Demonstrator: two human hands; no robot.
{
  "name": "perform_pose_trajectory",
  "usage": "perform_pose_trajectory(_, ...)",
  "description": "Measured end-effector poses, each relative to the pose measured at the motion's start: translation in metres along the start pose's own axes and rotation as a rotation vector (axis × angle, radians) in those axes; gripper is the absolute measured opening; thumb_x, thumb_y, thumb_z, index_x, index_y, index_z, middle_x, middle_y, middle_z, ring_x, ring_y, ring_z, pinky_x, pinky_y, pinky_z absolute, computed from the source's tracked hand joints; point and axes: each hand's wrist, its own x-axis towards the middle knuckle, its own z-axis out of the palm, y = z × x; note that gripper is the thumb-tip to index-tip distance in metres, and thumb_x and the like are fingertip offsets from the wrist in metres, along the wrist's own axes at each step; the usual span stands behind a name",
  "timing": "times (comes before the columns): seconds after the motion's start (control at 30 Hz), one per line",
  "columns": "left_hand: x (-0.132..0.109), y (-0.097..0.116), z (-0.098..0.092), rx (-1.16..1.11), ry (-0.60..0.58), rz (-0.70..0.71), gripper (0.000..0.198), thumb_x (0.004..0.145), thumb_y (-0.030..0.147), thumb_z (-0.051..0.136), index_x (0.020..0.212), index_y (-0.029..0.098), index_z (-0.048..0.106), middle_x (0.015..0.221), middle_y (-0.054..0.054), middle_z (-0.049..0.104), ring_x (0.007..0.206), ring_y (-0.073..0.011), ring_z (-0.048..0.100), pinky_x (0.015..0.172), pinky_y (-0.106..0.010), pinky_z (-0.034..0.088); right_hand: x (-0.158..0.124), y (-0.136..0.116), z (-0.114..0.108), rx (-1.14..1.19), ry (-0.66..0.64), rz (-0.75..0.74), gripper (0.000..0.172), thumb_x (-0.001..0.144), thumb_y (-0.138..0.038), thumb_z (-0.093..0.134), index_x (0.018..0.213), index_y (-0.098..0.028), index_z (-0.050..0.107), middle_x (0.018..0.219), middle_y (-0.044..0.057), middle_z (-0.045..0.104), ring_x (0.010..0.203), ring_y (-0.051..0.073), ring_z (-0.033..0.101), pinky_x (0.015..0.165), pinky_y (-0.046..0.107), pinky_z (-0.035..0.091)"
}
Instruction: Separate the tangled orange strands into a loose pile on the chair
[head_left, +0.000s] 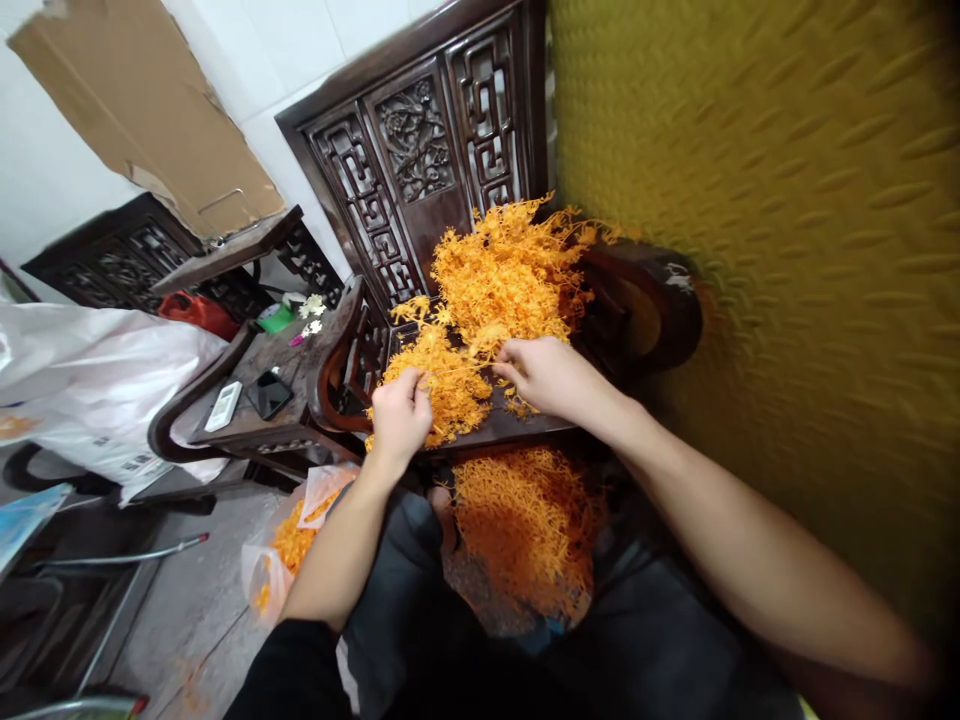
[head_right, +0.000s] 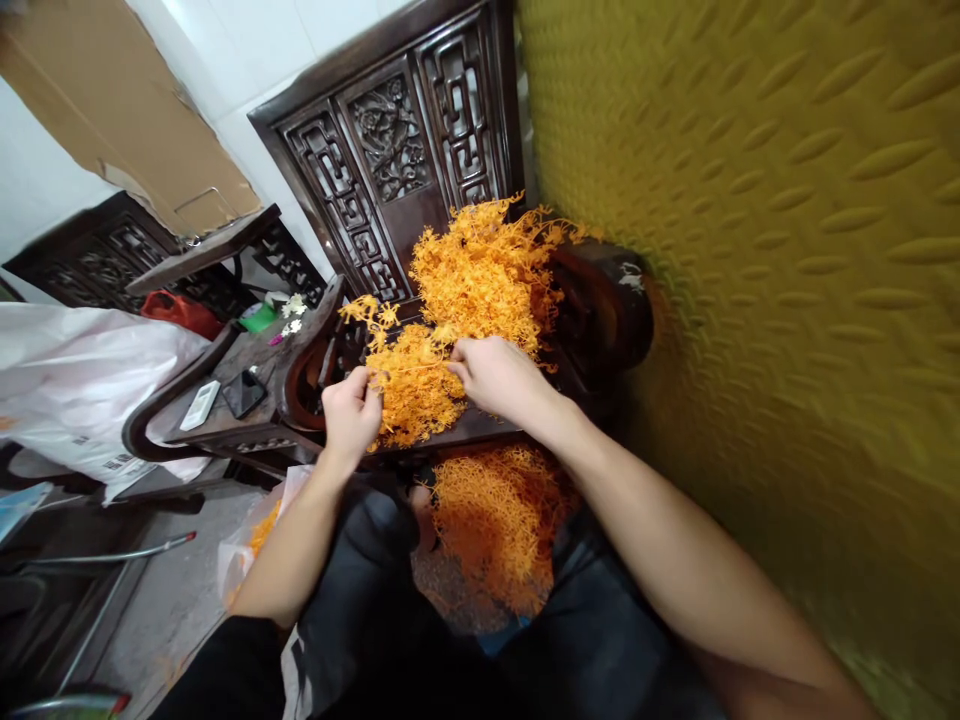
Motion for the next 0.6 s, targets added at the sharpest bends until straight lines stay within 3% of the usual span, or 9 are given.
perform_pose_trajectory(0.1, 0.004, -0.015, -0.009, 0.072, -0.07, 0.02, 0.018, 0.09, 0.023, 0.056, 0.078, 0.018, 0.068, 0.059, -0.001, 0.059, 0.051, -0.0142, 0.052, 0.058, -0.028, 0.035, -0.002, 0.009, -0.007, -0.28, 0.022, 0.014, 0.021, 0.096, -0.025, 0.055, 0.106, -0.018, 0.072, 0.096, 0.015, 0.078, 0.084, 0.03, 0.073, 0.073, 0.036, 0.047)
perform_pose_trajectory(0.17, 0.006, -0.023, -0.016, 0.075, -0.066, -0.033, 0.019, 0.09, 0.025, 0.057, 0.077, 0.018, 0.069, 0.058, 0.0, 0.059, 0.051, -0.0136, 0.051, 0.058, -0.028, 0.034, 0.0, 0.022, -0.009, -0.32, 0.074, 0.079, 0.021, 0.094, -0.018, 0.056, 0.11, -0.013, 0.069, 0.099, 0.019, 0.077, 0.088, 0.034, 0.075, 0.077, 0.039, 0.05)
perform_pose_trajectory(0.23, 0.006, -0.03, -0.024, 0.029, 0.012, -0.139, 0.023, 0.091, 0.029, 0.059, 0.073, 0.018, 0.068, 0.055, 0.002, 0.055, 0.049, -0.0119, 0.046, 0.056, -0.027, 0.031, 0.003, 0.042, -0.012, -0.249, 0.196, 0.214, 0.016, 0.093, -0.016, 0.059, 0.107, -0.011, 0.067, 0.096, 0.023, 0.076, 0.088, 0.035, 0.075, 0.078, 0.041, 0.052)
perform_pose_trajectory(0.3, 0.005, -0.035, -0.03, -0.119, 0.054, -0.255, 0.032, 0.093, 0.035, 0.062, 0.067, 0.018, 0.062, 0.052, 0.003, 0.049, 0.048, -0.0105, 0.041, 0.054, -0.026, 0.028, 0.006, 0.06, -0.014, 0.004, 0.301, 0.292, 0.008, 0.095, -0.019, 0.063, 0.097, -0.013, 0.066, 0.091, 0.021, 0.076, 0.084, 0.031, 0.075, 0.075, 0.039, 0.054)
perform_pose_trajectory(0.4, 0.002, -0.036, -0.031, -0.43, -0.021, -0.353, 0.04, 0.094, 0.048, 0.066, 0.067, 0.018, 0.061, 0.052, 0.004, 0.049, 0.049, -0.0099, 0.04, 0.053, -0.024, 0.029, 0.005, 0.069, -0.011, 0.57, 0.24, 0.208, 0.015, 0.097, -0.03, 0.066, 0.092, -0.017, 0.063, 0.093, 0.015, 0.077, 0.071, 0.02, 0.072, 0.056, 0.028, 0.049)
perform_pose_trajectory(0.5, 0.001, -0.03, -0.026, -0.6, -0.076, -0.389, 0.042, 0.091, 0.055, 0.071, 0.074, 0.017, 0.065, 0.051, 0.004, 0.049, 0.048, -0.0091, 0.039, 0.052, -0.023, 0.029, 0.0, 0.051, -0.004, 1.01, 0.076, 0.128, 0.032, 0.09, -0.044, 0.076, 0.102, -0.018, 0.062, 0.09, 0.008, 0.074, 0.062, 0.016, 0.068, 0.041, 0.023, 0.041)
perform_pose_trajectory(0.6, 0.001, -0.024, -0.021, -0.697, -0.137, -0.434, 0.044, 0.089, 0.056, 0.074, 0.073, 0.016, 0.064, 0.05, 0.005, 0.048, 0.046, -0.008, 0.036, 0.05, -0.023, 0.026, -0.002, 0.027, 0.003, 1.196, -0.033, 0.083, 0.046, 0.084, -0.059, 0.08, 0.1, -0.018, 0.065, 0.073, 0.001, 0.064, 0.055, 0.013, 0.061, 0.042, 0.024, 0.047)
